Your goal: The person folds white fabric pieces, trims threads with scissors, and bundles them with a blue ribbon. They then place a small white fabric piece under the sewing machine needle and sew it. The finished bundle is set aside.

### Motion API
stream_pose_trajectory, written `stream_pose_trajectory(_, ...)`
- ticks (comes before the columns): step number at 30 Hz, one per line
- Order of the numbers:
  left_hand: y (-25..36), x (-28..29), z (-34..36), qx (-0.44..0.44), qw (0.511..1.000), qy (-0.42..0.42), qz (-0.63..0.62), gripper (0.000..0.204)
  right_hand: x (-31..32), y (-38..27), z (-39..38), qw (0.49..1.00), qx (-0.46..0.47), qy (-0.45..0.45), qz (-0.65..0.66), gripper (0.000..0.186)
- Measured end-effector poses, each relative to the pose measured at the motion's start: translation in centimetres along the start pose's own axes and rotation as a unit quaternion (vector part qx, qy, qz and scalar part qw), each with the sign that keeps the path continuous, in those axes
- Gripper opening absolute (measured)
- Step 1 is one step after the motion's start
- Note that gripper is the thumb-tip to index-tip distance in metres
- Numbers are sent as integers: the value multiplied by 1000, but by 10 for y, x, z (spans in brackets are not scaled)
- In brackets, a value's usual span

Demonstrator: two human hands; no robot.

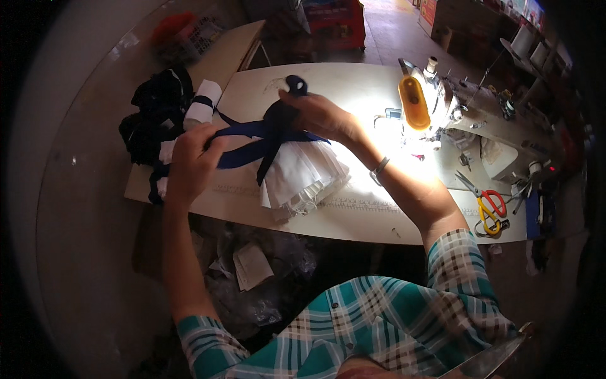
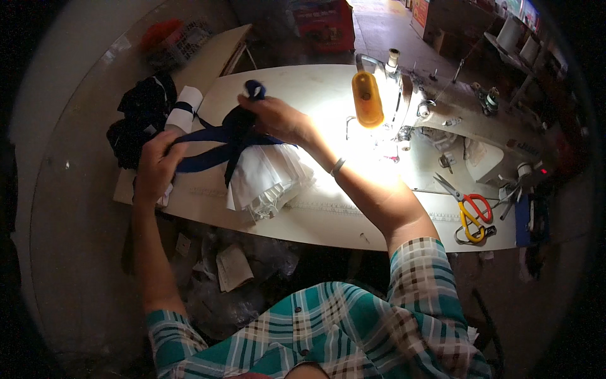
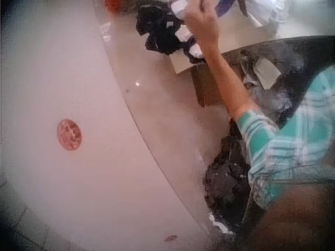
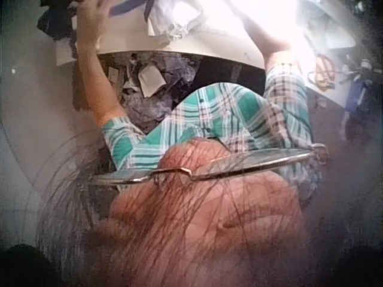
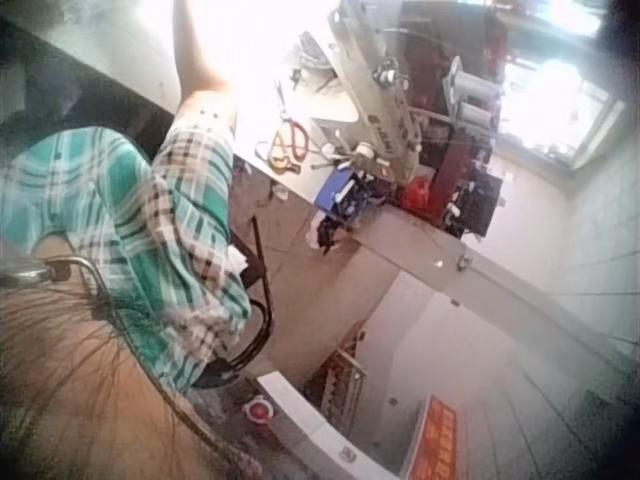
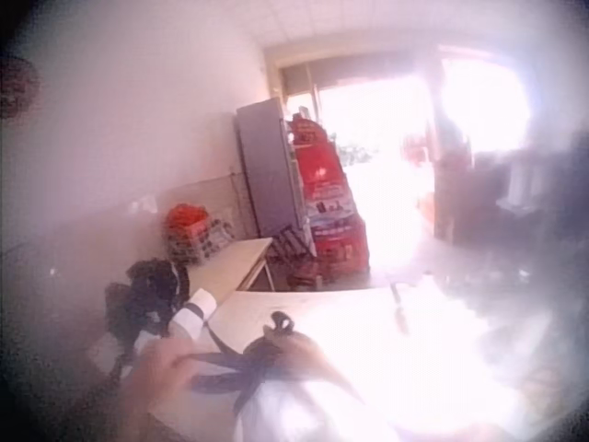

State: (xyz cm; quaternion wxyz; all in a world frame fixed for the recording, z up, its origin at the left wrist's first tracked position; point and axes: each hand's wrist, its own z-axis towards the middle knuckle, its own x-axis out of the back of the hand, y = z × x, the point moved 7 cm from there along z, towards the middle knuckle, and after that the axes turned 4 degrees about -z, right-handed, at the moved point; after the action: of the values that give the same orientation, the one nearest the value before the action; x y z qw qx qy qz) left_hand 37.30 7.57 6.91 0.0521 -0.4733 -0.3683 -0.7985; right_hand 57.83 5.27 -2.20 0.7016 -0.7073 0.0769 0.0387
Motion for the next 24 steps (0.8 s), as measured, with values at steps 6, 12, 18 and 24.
stream_pose_trajectory(6,4,-48,-38,47,858,23,-512,39,-22,19,32,906,5,-176,384,34)
stream_pose_trajectory(12,-77,-63,-99,171,719,155,-656,54,73,69,29,945,-54,250,205,43)
stream_pose_trajectory(18,-136,-92,-143,268,773,189,-543,55,76,75,18,958,-34,264,105,29)
stream_pose_trajectory(24,-159,-90,-190,296,768,206,-530,40,127,93,20,939,13,338,-57,21)
